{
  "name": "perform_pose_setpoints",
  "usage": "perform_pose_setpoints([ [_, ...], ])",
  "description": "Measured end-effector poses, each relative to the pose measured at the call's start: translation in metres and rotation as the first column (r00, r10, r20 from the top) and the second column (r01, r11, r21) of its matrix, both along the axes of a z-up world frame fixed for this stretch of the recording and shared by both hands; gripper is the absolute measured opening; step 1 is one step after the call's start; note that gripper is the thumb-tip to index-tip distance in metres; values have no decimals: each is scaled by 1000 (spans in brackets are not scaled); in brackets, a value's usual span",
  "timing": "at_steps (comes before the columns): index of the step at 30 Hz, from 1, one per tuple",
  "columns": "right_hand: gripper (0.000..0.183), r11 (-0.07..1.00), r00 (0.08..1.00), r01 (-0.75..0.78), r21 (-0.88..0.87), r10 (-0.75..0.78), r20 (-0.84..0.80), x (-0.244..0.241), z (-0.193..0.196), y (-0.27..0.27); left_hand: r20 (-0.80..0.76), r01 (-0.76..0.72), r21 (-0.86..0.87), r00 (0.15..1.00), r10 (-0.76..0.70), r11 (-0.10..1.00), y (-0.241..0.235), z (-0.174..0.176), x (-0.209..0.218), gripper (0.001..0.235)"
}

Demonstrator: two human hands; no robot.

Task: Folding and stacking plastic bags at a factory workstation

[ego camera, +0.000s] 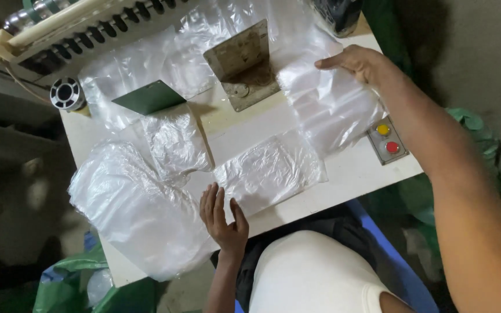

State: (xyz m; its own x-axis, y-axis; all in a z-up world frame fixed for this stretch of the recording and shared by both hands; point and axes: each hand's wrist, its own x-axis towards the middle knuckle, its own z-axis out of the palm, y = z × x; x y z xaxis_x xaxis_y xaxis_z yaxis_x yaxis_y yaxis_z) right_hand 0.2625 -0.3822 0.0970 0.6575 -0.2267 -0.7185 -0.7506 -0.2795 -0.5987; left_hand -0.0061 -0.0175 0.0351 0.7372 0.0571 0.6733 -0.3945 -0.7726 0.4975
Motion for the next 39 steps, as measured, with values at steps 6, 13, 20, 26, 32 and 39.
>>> perform_pose_setpoints([
  [6,45,974,957,-192,122,159,242,-80,46,41,-163,111,-378,969,-184,919,-42,54,33,69],
  [13,52,871,851,-366,327,171,497,-258,-24,30,-173,457,-428,805,-567,780,-39,83,29,86],
  [20,81,790,600,-602,118,350,720,-297,60,82,-450,-598,-728,50,-892,334,0,65,-63,53],
  [26,135,-17,263,-866,499,834,485,-249,25,135,-343,-839,-527,64,-937,136,6,35,-97,40],
  [32,91,-63,361,-744,666,801,478,-284,-100,129,-755,99,-165,628,-191,981,60,93,-61,33],
  [39,148,-251,275,-794,553,663,697,-258,-46,124,-334,-13,-940,-165,-928,341,10,-7,-57,72],
])
